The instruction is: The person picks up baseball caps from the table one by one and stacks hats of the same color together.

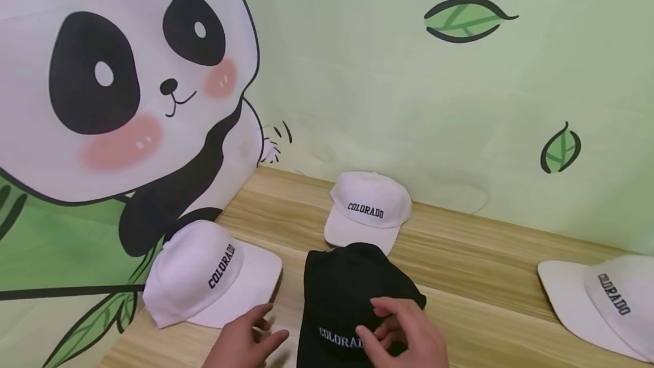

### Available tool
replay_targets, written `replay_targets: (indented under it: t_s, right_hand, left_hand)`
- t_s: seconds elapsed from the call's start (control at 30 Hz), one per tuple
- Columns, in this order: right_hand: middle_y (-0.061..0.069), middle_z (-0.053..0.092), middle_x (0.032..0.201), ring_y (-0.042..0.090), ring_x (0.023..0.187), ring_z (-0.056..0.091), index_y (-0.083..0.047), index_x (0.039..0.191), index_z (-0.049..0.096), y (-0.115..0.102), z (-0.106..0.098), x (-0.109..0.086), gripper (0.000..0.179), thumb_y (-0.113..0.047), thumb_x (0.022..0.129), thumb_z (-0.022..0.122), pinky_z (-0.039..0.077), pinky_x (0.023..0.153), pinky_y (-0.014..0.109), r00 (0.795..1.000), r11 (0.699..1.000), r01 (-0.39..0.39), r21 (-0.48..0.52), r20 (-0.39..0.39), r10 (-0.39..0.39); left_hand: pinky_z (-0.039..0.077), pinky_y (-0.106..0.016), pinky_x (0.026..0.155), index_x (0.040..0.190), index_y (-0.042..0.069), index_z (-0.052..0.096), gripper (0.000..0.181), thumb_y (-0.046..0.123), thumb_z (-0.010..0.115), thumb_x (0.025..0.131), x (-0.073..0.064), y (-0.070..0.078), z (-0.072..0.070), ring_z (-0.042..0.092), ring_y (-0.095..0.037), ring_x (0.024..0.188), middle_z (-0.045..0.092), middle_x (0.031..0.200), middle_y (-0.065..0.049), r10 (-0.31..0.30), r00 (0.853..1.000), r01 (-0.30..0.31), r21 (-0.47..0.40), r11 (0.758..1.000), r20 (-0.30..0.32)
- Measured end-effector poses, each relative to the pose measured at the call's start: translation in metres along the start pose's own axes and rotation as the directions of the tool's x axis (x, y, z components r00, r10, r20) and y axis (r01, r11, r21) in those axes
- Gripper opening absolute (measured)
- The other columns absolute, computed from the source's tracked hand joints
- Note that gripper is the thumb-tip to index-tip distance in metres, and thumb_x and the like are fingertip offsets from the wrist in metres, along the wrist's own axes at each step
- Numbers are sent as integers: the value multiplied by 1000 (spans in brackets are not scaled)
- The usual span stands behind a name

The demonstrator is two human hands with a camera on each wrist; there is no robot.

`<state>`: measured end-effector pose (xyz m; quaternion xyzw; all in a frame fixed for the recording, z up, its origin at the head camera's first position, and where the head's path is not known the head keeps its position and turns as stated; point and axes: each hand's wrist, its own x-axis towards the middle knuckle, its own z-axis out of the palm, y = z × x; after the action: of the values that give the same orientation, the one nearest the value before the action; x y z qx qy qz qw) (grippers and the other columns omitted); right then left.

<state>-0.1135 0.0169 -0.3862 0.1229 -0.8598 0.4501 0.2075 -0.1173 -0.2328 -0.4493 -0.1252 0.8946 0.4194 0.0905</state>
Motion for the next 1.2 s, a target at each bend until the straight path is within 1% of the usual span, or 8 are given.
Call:
replay_targets:
  t_s: [0.13,0.2,0.37,0.47,0.77,0.93,1.07,1.2]
  right_hand:
    - [-11,58,87,-6,63,53,-21,104,67,-13,16,3,42,-10,69,86,50,55,17,988,989,94,112,115,-107]
    - [-10,58,90,-3,65,55,-23,109,66,-19,23,7,41,-15,73,84,51,58,17,971,985,89,147,206,-118]
    - [-4,58,101,-2,72,55,-21,122,63,-33,40,21,42,-32,84,76,52,65,18,888,990,25,141,452,-87]
    - [-4,57,106,-3,73,54,-21,125,61,-40,51,29,46,-36,84,75,51,67,18,842,992,5,125,535,-71]
    - [-3,55,111,0,76,54,-24,133,58,-54,85,41,54,-36,83,76,50,68,18,764,984,-79,161,643,-44]
    - [-1,52,117,6,83,55,-22,138,53,-56,104,45,64,-40,81,76,49,70,20,722,991,-93,94,692,1]
    - [-1,50,125,10,97,56,-21,142,48,-58,119,46,73,-45,79,76,51,81,27,713,997,-73,11,700,44]
    - [-1,48,134,15,109,55,-22,144,46,-62,135,46,76,-49,79,74,50,90,32,730,999,-35,-39,681,52]
  left_hand:
    - [54,-35,67,129,2,57,66,42,76,80,-3,-3,-6,65,-14,78,67,93,-3,-27,998,28,8,1000,-55]
    - [54,-37,69,129,2,57,66,43,76,80,-5,-5,-10,65,-15,78,67,92,-2,-38,996,40,17,999,-79]
    - [54,-37,67,130,-2,56,71,46,74,81,-5,-13,-18,67,-17,79,69,92,-4,-78,990,79,-1,997,-117]
    - [54,-34,63,131,-4,53,74,48,73,81,-5,-19,-22,67,-17,78,68,92,-6,-110,986,107,-33,994,-125]
    - [55,-36,65,134,-5,50,91,64,68,77,-4,-29,-29,68,-19,79,69,95,-10,-160,977,158,-22,987,-139]
    - [55,-39,72,130,-4,53,82,61,67,81,-1,-33,-27,68,-19,81,70,91,-5,-163,977,169,40,985,-137]
    - [54,-42,76,130,-4,54,79,57,67,82,6,-45,-22,68,-19,82,70,90,-3,-162,979,173,77,982,-124]
    - [54,-45,78,135,0,50,93,69,67,75,18,-71,-19,67,-19,83,69,95,-6,-223,967,234,84,969,-119]
